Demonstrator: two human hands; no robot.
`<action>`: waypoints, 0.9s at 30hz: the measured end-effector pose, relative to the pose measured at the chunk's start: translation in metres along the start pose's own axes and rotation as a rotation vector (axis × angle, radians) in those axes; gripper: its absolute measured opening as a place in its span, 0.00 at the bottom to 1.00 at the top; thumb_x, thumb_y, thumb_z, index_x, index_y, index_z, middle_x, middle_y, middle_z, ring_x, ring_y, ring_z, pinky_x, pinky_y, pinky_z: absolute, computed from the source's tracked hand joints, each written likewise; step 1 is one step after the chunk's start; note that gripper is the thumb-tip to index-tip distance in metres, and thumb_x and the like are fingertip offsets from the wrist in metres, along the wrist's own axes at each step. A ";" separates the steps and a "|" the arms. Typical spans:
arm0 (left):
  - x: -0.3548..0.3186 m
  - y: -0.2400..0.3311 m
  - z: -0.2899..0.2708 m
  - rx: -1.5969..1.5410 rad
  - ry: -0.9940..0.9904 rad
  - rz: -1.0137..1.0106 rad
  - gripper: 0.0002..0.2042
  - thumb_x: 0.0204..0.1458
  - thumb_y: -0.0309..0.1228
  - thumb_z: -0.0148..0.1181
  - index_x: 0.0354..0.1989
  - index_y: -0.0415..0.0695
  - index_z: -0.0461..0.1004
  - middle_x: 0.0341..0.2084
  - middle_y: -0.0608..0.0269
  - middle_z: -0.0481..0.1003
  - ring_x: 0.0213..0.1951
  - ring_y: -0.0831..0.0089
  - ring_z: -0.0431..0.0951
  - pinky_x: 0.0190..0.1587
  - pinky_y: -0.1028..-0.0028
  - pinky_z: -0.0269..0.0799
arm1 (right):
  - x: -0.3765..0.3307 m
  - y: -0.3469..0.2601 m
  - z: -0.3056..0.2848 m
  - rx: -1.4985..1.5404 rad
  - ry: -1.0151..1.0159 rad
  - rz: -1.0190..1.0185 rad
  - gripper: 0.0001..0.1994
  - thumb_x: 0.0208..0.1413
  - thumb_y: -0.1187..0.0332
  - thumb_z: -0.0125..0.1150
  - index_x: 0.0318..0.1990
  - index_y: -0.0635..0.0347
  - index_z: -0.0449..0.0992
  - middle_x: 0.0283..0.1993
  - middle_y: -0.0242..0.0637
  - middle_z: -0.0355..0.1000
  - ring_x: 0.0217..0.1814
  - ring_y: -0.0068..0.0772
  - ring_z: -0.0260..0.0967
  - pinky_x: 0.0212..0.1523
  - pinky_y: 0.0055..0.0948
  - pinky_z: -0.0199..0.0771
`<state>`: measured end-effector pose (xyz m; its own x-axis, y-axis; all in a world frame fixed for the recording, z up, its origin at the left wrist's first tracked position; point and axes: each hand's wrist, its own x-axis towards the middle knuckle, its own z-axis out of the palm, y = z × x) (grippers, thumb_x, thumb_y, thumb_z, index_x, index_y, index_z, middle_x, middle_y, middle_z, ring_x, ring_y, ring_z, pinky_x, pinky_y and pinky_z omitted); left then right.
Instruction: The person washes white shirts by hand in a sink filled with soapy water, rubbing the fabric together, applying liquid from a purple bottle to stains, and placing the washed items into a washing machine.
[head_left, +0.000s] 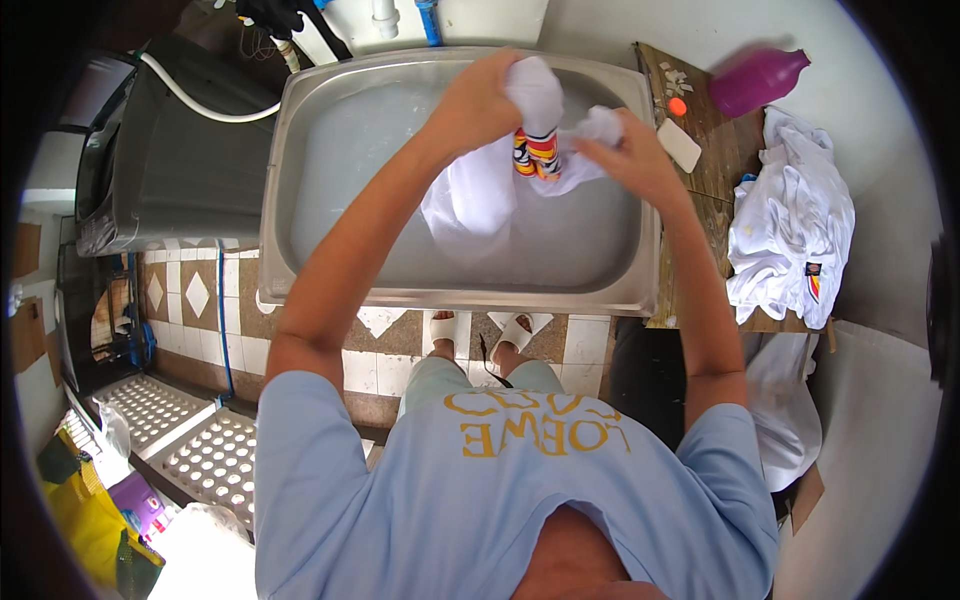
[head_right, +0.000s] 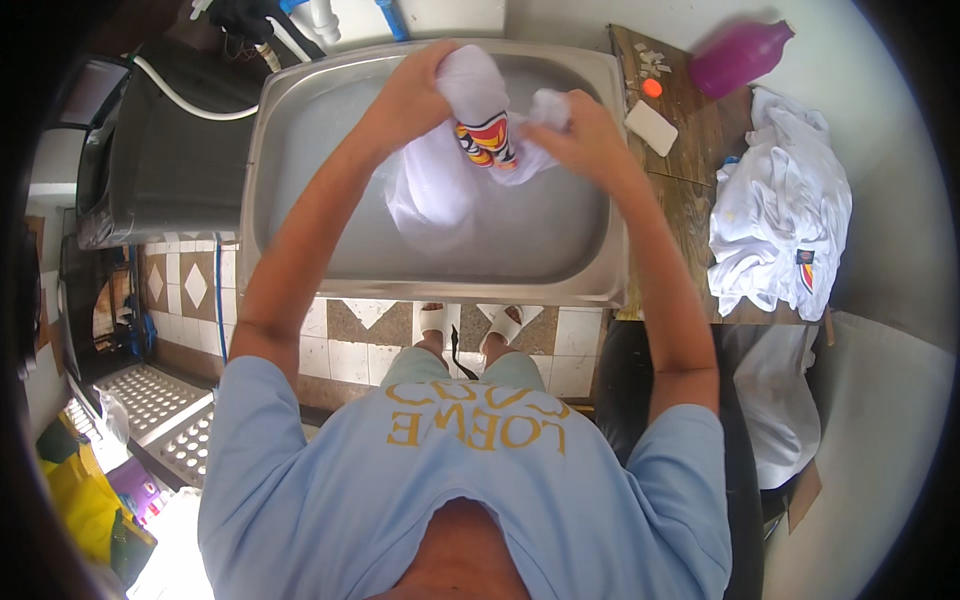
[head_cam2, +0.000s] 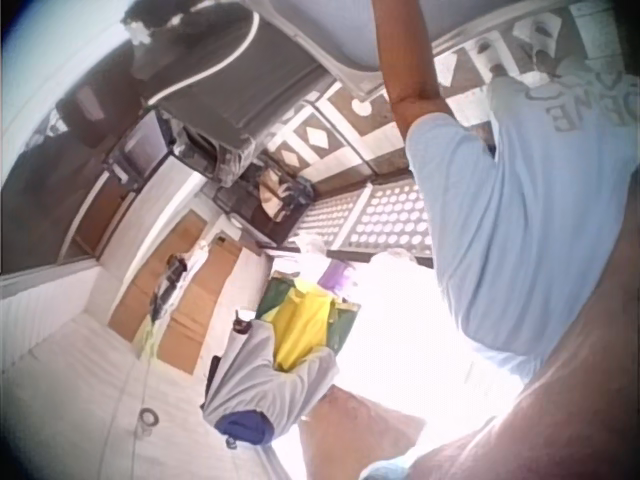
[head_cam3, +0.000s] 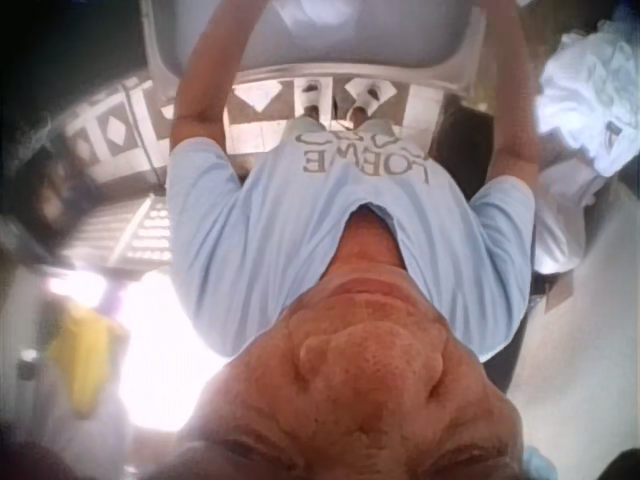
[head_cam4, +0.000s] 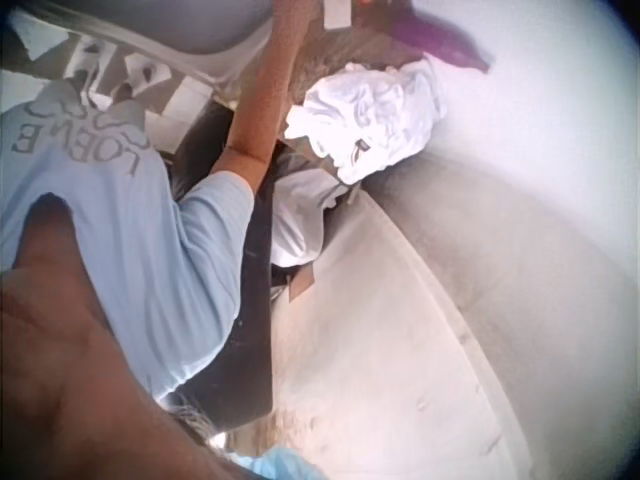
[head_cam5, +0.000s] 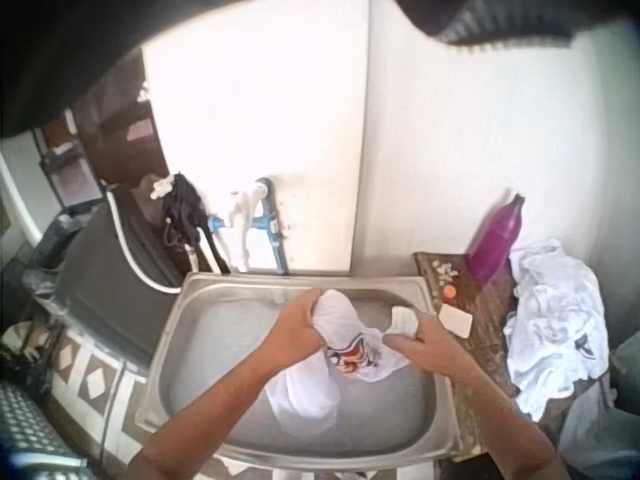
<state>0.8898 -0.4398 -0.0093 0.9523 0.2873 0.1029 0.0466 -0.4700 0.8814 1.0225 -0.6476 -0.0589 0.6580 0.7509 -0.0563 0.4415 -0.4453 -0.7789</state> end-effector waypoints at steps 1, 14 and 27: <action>0.002 0.006 -0.007 0.038 -0.058 -0.031 0.26 0.40 0.24 0.57 0.54 0.37 0.67 0.44 0.57 0.74 0.46 0.66 0.73 0.51 0.71 0.66 | 0.003 -0.013 0.015 -0.014 0.140 -0.165 0.33 0.39 0.52 0.71 0.49 0.67 0.70 0.42 0.40 0.73 0.43 0.36 0.72 0.43 0.32 0.72; -0.080 -0.087 -0.007 -0.083 0.120 0.249 0.50 0.31 0.36 0.74 0.65 0.45 0.49 0.61 0.53 0.56 0.62 0.57 0.58 0.61 0.61 0.57 | 0.028 -0.193 0.056 1.006 0.413 -0.212 0.11 0.53 0.66 0.61 0.41 0.59 0.70 0.35 0.32 0.72 0.31 0.20 0.69 0.32 0.23 0.71; -0.023 -0.039 0.015 -0.603 0.537 0.330 0.22 0.45 0.27 0.61 0.50 0.39 0.67 0.41 0.60 0.72 0.44 0.72 0.71 0.49 0.73 0.66 | -0.023 -0.068 0.098 1.746 0.495 0.047 0.35 0.57 0.35 0.35 0.60 0.52 0.63 0.60 0.35 0.64 0.62 0.43 0.61 0.61 0.47 0.61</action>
<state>0.8702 -0.4410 -0.0530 0.6110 0.6402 0.4656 -0.5192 -0.1199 0.8462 0.9177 -0.5866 -0.0662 0.8942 0.4105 -0.1788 -0.4428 0.7518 -0.4886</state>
